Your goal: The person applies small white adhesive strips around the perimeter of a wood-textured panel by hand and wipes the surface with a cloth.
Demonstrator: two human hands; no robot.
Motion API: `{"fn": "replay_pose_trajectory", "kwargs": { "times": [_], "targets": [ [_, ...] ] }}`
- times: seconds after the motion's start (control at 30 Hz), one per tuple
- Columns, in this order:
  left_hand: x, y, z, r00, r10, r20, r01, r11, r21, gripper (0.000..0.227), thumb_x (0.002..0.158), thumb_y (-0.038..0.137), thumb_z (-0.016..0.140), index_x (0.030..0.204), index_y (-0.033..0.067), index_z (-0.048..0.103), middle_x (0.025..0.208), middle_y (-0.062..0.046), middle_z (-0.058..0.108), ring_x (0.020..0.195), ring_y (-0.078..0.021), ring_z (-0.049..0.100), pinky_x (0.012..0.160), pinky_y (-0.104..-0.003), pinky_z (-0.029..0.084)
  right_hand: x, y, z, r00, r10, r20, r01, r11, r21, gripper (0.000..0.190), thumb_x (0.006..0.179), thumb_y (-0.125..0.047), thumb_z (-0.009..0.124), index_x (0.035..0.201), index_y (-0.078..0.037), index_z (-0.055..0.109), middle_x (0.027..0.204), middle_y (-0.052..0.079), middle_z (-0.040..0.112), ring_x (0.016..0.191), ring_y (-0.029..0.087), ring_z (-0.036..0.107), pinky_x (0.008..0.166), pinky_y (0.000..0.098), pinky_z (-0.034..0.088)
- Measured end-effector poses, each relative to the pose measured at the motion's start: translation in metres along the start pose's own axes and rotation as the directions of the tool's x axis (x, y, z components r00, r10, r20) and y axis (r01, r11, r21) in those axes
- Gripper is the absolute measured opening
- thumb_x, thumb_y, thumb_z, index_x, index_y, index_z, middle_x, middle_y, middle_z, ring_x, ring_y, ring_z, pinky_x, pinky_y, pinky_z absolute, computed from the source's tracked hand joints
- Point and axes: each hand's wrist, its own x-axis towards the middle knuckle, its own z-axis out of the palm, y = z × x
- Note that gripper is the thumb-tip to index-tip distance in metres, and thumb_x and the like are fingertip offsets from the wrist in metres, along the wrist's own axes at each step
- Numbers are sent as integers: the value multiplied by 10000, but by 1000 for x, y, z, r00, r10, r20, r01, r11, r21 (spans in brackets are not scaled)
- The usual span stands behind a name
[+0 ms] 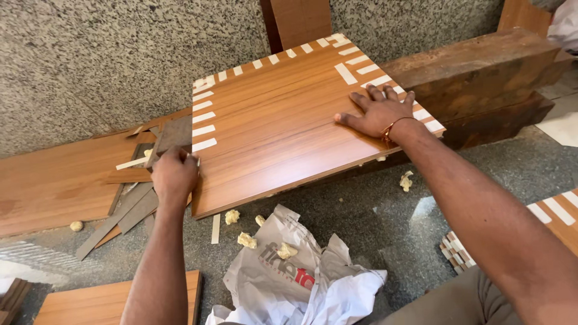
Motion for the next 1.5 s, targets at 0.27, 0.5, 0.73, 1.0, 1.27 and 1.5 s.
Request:
{"fn": "replay_pose_trajectory", "kwargs": {
  "times": [0.27, 0.5, 0.73, 1.0, 1.27, 1.5],
  "targets": [
    [-6, -50, 51, 913, -329, 243, 338, 271, -902, 199, 1034, 183, 679, 1034, -12, 644, 903, -99, 692, 733, -164, 630, 614, -322, 531, 1, 1, 6, 1000, 25, 4, -25, 999, -28, 1037, 734, -961, 261, 1597, -386, 262, 1716, 15, 114, 1574, 338, 74, 1187, 728, -3],
    [6, -84, 86, 854, -347, 387, 402, -31, -915, 170, 1040, 180, 617, 1073, 14, 632, 903, -67, 681, 732, -151, 658, 614, -338, 594, -1, -2, 2, 1000, 21, -1, -21, 1000, -23, 1045, 736, -965, 258, 1603, -382, 270, 1712, 39, 131, 1573, 345, 89, 1191, 721, 16],
    [-14, -110, 151, 841, -401, 364, 342, -127, -931, 176, 1034, 189, 611, 1112, 39, 660, 966, -102, 707, 833, -206, 694, 693, -367, 588, -1, -4, -8, 1000, 4, -10, -4, 1000, -17, 1024, 749, -948, 283, 1594, -370, 283, 1716, 24, 111, 1575, 343, 73, 1191, 708, 19],
    [-215, -27, 241, 942, -109, 318, 268, 816, -513, 183, 986, 180, 627, 1123, 101, 721, 996, -116, 741, 884, -233, 704, 741, -383, 559, -14, -12, -5, 1000, -9, 29, 10, 999, -39, 980, 796, -931, 218, 1602, -374, 235, 1717, 23, 77, 1580, 330, 38, 1198, 696, -2],
    [-197, 125, 52, 659, 613, 435, -92, 640, -763, 300, 877, -91, 553, 1019, 60, 770, 1134, -105, 728, 1051, -260, 694, 901, -401, 564, -6, -11, -9, 1000, 0, -27, 0, 1000, -11, 1018, 756, -933, 305, 1597, -360, 298, 1713, 39, 126, 1573, 348, 62, 1187, 729, 12],
    [-92, 93, -40, 977, 206, 60, -59, 527, -848, 356, 823, -171, 375, 910, 1, 674, 903, -108, 702, 715, -162, 658, 571, -304, 606, -6, -1, 1, 1000, -9, -10, 9, 1000, 3, 1004, 782, -929, 264, 1601, -349, 272, 1706, 58, 129, 1563, 377, 67, 1179, 733, -3]
  ]
}}
